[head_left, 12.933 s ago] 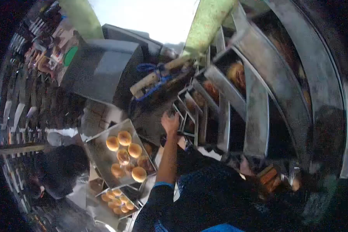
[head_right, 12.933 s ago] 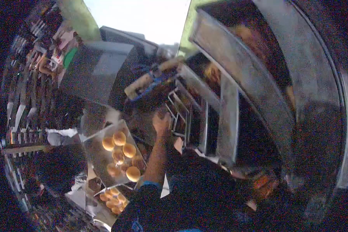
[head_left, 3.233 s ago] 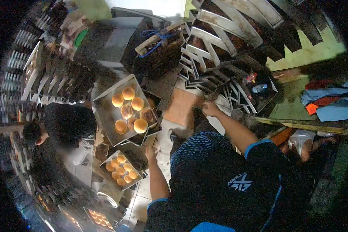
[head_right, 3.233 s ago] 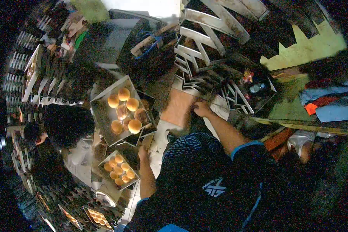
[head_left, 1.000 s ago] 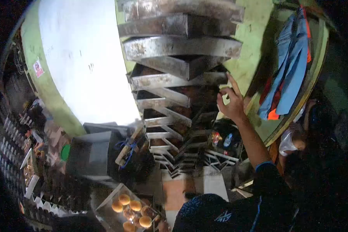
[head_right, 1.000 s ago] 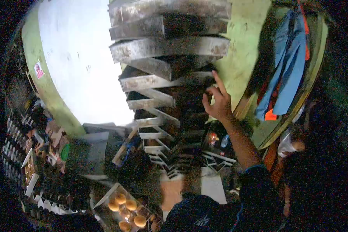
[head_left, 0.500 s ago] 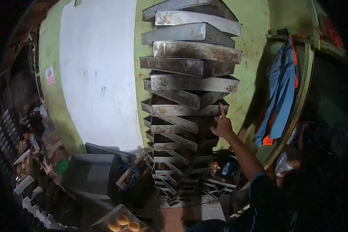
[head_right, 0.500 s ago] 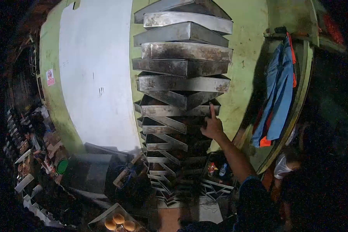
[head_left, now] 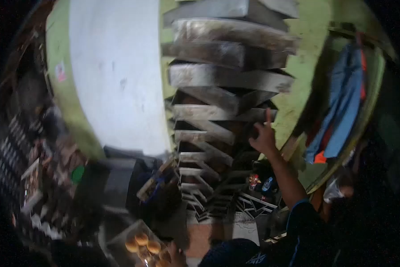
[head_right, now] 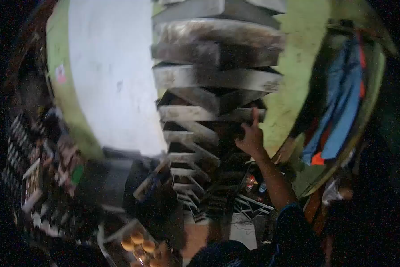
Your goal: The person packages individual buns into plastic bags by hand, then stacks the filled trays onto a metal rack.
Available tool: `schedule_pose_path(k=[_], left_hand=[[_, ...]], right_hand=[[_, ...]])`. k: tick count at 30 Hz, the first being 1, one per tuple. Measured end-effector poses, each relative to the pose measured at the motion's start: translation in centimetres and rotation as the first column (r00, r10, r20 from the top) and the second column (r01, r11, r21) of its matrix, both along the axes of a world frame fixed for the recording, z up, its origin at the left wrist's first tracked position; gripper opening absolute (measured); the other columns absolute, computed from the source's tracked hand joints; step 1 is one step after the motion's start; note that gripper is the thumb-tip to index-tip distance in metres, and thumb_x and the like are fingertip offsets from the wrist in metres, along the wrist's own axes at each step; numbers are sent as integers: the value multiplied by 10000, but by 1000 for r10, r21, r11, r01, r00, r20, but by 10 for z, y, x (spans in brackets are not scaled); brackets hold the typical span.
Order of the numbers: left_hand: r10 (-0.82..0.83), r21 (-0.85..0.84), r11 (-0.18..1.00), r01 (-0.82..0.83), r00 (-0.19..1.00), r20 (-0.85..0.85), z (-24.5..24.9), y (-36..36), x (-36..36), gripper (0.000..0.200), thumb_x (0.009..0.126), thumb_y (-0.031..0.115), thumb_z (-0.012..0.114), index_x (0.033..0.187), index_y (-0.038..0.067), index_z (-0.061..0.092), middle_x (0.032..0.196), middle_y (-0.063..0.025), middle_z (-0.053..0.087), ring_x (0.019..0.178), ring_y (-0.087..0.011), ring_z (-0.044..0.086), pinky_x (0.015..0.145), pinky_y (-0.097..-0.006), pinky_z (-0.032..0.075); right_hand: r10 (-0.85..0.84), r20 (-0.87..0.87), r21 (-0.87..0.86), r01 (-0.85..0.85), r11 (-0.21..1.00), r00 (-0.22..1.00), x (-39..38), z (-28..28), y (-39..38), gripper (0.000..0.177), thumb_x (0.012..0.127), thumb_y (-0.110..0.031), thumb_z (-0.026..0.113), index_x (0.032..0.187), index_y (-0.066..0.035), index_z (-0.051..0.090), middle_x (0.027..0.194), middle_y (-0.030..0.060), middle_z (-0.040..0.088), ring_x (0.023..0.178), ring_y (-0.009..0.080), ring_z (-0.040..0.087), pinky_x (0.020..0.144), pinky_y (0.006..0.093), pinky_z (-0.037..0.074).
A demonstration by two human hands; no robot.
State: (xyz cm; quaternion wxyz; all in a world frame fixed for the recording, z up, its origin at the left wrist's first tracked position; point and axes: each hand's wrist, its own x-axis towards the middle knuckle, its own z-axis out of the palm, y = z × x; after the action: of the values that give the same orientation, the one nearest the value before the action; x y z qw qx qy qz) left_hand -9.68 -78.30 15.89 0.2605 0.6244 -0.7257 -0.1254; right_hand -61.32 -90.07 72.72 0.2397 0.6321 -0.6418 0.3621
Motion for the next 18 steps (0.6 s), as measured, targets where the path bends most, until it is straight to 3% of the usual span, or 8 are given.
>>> schedule_pose_path(k=[1,2,3,4,5,8,10,18], left_hand=[[53,240,970,-37,997,-60,-20,-14,-7,372,749,231,637,1096,98,630,887,-156,652,892,-367,607,779,-475,483],[-13,-255,967,22,999,36,-25,4,-7,279,752,180,610,1017,96,632,897,-130,641,855,-363,602,766,-465,491],[196,536,835,-124,977,-80,-17,-15,-11,270,714,84,620,983,104,624,914,-101,625,825,-344,590,751,-434,494],[116,-85,990,-114,993,22,-26,-4,-23,142,784,147,583,908,111,643,959,-117,637,855,-344,606,762,-429,496],[252,200,959,-199,923,-292,-25,-4,-29,181,819,219,576,911,79,648,1006,-146,642,913,-369,607,803,-441,488],[772,727,618,-301,411,-485,-20,-2,-40,518,791,467,630,1092,49,678,1128,-203,654,1089,-349,605,953,-416,448],[838,767,508,-392,430,-336,75,7,-38,378,867,339,643,1048,10,687,982,-126,688,875,-216,644,766,-368,503],[756,701,376,-606,-238,-610,77,129,54,311,865,267,613,984,-16,662,805,-85,637,674,-150,605,600,-298,489]], right_hand=[[86,74,-37,-84,996,994,4,-2,-2,458,695,-194,735,1077,35,628,1429,238,179,844,352,644,734,400,533],[174,163,-135,-153,979,971,23,-3,8,372,750,-179,701,1052,23,623,1297,208,316,814,310,619,735,379,520],[283,237,-244,-225,943,929,51,-5,20,287,804,-163,667,1027,11,618,1165,178,453,784,268,595,737,358,506],[413,284,-311,-325,893,865,82,-11,28,206,859,-147,633,1003,-1,613,1034,148,590,755,226,571,738,337,492],[620,285,-433,-479,764,731,111,-33,36,169,868,-179,628,928,-22,607,889,94,585,749,218,559,739,333,484],[859,219,-128,-859,496,463,208,-71,44,150,846,-168,611,903,-29,611,843,130,614,797,251,607,746,372,497],[874,445,0,-976,216,193,264,-159,6,232,862,-220,643,956,-9,620,873,143,624,756,246,632,700,375,511],[668,426,905,-281,-321,610,270,-467,-38,398,756,-278,702,1070,-35,673,1059,178,669,974,320,641,835,421,511]])
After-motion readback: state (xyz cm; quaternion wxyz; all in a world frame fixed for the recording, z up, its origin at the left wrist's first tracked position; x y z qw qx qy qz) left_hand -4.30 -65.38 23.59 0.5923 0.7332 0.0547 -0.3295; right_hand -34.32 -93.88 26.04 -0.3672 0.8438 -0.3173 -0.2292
